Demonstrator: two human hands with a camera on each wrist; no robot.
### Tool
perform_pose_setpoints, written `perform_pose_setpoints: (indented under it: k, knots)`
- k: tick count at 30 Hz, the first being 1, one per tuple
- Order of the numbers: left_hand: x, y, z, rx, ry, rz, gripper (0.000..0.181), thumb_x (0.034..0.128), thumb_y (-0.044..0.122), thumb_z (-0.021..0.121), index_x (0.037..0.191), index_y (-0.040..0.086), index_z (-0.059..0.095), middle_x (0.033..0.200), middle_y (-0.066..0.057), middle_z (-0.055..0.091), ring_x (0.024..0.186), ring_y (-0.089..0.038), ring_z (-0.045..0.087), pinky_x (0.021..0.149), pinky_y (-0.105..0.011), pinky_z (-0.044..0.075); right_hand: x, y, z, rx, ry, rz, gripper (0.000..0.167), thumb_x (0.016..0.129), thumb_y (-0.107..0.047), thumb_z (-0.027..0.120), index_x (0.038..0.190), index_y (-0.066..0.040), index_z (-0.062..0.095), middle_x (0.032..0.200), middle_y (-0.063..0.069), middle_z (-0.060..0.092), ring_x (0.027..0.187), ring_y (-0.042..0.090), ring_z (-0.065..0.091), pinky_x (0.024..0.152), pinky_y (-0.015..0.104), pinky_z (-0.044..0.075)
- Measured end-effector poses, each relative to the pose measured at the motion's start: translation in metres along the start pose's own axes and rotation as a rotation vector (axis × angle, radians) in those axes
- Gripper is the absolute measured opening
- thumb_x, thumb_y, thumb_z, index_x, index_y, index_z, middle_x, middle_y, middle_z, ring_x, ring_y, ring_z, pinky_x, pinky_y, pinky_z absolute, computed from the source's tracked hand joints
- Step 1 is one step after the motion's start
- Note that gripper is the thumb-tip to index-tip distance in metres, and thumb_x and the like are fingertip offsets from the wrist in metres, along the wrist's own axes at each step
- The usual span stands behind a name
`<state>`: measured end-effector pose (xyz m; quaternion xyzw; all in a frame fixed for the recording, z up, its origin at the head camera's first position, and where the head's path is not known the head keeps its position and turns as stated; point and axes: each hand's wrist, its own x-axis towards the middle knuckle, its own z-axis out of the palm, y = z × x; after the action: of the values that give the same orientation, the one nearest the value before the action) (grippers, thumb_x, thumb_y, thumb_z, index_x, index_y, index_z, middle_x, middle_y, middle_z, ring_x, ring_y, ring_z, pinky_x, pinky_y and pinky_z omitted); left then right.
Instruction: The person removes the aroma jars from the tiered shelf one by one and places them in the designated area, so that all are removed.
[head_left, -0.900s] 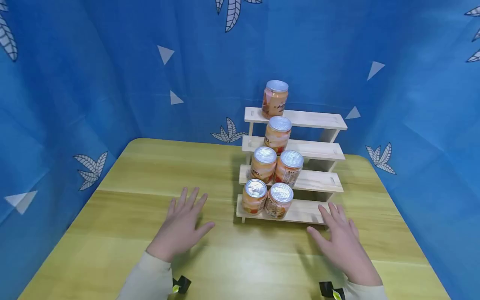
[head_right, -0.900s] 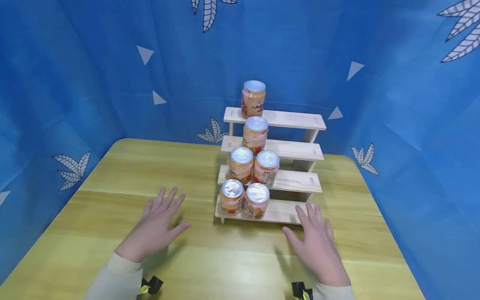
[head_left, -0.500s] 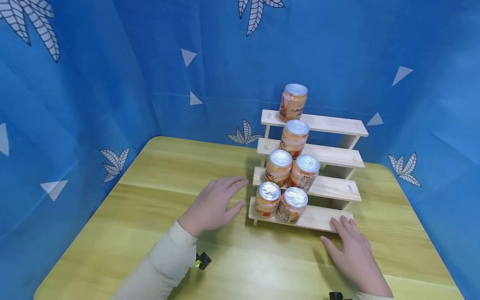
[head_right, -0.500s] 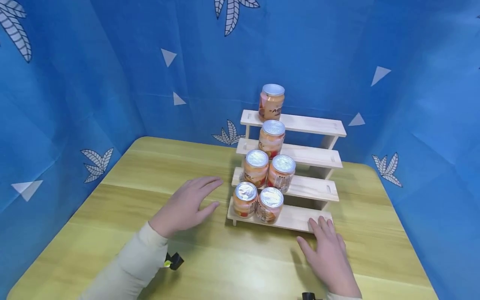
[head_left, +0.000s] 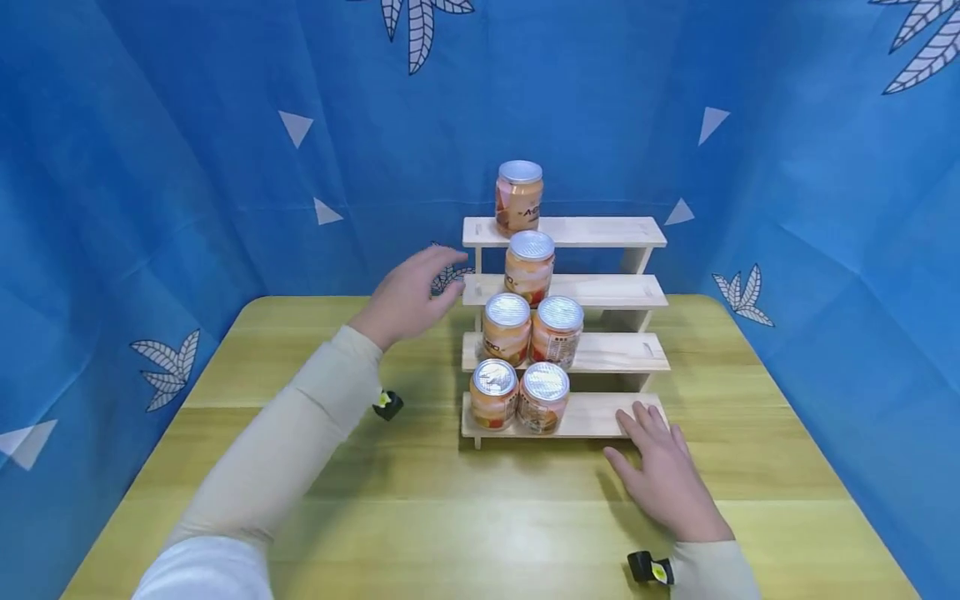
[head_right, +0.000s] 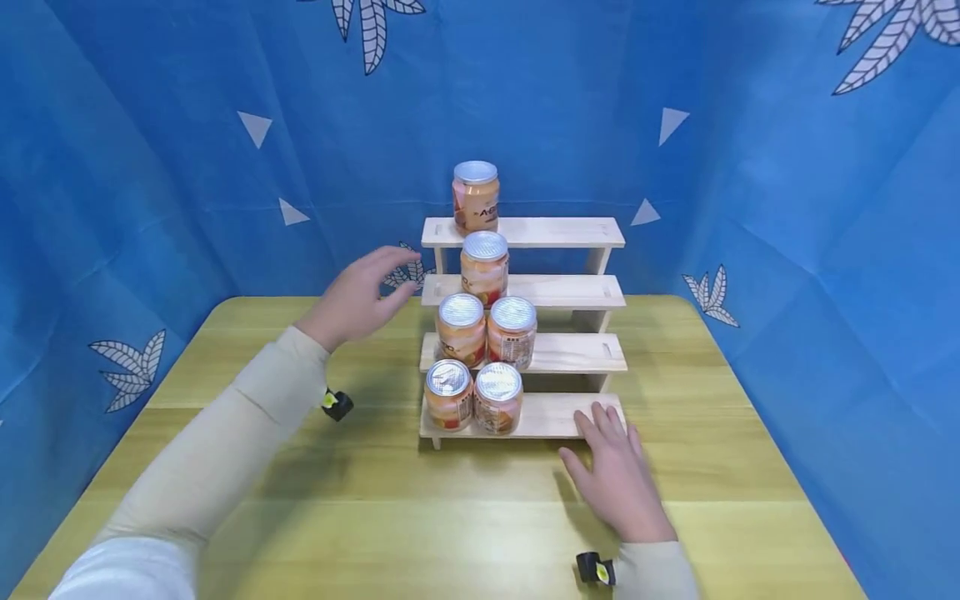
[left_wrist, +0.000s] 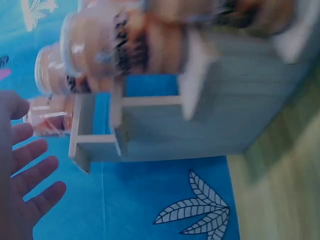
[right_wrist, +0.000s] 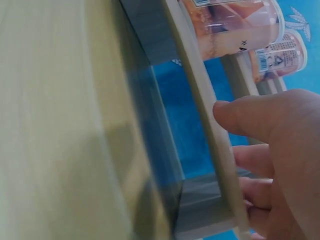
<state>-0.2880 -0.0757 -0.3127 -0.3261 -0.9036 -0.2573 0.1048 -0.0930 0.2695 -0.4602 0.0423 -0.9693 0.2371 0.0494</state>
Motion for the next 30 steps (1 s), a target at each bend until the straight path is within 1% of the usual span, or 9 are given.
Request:
perform_pose_setpoints:
  k: [3,6,10,13,15,19,23,26,30]
  knots:
    - [0.024,-0.004,-0.006,-0.102,0.055,-0.063,0.049,0.1042,0.033,0.054,0.148,0.013,0.05,0.147,-0.004,0.051,0.134,-0.022,0.048,0.108,-0.044,0.042,0.003,0.003,0.003,-0.009,0.023,-0.018,0.066,0.1,-0.036,0.063,0.151,-0.001,0.043,0.16,0.027,0.027,0.148,0.049,0.018,0.118,0.066,0.009]
    - [0.044,-0.004,-0.01,-0.138,0.059,-0.103,0.053,0.104,0.034,0.054,0.151,0.012,0.046,0.148,-0.005,0.05,0.132,-0.021,0.047,0.106,-0.044,0.043,0.004,0.005,0.008,-0.011,0.051,-0.036,0.065,0.099,-0.036,0.063,0.15,-0.001,0.044,0.159,0.026,0.029,0.148,0.048,0.02,0.118,0.064,0.009]
    - [0.067,0.006,-0.013,-0.141,0.004,-0.122,0.061,0.1032,0.038,0.056,0.157,0.016,0.036,0.153,-0.003,0.045,0.139,-0.02,0.043,0.112,-0.042,0.039,0.0,0.007,0.014,0.003,0.077,-0.042,0.065,0.099,-0.035,0.064,0.15,0.0,0.045,0.158,0.027,0.03,0.147,0.048,0.021,0.12,0.061,0.006]
    - [0.085,0.014,-0.014,-0.185,-0.033,-0.144,0.071,0.1024,0.043,0.056,0.162,0.022,0.023,0.157,-0.001,0.039,0.143,-0.02,0.039,0.113,-0.042,0.039,-0.002,0.008,0.016,0.016,0.088,-0.034,0.064,0.098,-0.033,0.065,0.15,-0.001,0.045,0.159,0.026,0.03,0.148,0.047,0.021,0.122,0.057,0.001]
    - [0.095,0.018,-0.014,-0.221,-0.044,-0.162,0.077,0.1015,0.044,0.057,0.163,0.025,0.014,0.16,-0.001,0.035,0.145,-0.021,0.037,0.113,-0.043,0.039,-0.004,0.008,0.016,0.021,0.092,-0.029,0.064,0.098,-0.033,0.065,0.15,-0.001,0.045,0.159,0.026,0.03,0.148,0.047,0.021,0.122,0.056,0.002]
    - [0.108,0.016,-0.01,-0.274,-0.064,-0.221,0.088,0.099,0.05,0.058,0.163,0.034,-0.001,0.164,0.0,0.027,0.148,-0.023,0.033,0.114,-0.046,0.037,-0.006,0.009,0.016,0.03,0.081,-0.026,0.064,0.098,-0.034,0.065,0.15,-0.001,0.045,0.159,0.025,0.03,0.148,0.045,0.021,0.121,0.058,0.006]
    - [0.116,0.011,-0.008,-0.297,-0.122,-0.257,0.096,0.0956,0.056,0.061,0.16,0.041,-0.009,0.166,-0.001,0.024,0.149,-0.025,0.031,0.116,-0.05,0.034,-0.008,0.009,0.015,0.032,0.087,-0.03,0.063,0.098,-0.033,0.065,0.15,-0.002,0.046,0.159,0.024,0.031,0.148,0.045,0.021,0.121,0.059,0.007]
    - [0.122,0.01,-0.007,-0.311,-0.159,-0.262,0.101,0.093,0.059,0.063,0.159,0.043,-0.012,0.165,-0.002,0.026,0.148,-0.024,0.032,0.116,-0.051,0.033,-0.008,0.01,0.015,0.033,0.089,-0.034,0.063,0.098,-0.033,0.066,0.15,-0.003,0.046,0.16,0.024,0.03,0.149,0.044,0.021,0.121,0.058,0.006]
    - [0.132,0.014,-0.005,-0.338,-0.184,-0.251,0.105,0.0905,0.058,0.067,0.158,0.046,-0.013,0.163,-0.003,0.029,0.146,-0.023,0.035,0.116,-0.05,0.033,-0.007,0.01,0.016,0.045,0.088,-0.033,0.063,0.098,-0.032,0.066,0.15,-0.004,0.046,0.16,0.023,0.03,0.149,0.044,0.02,0.122,0.057,0.005]
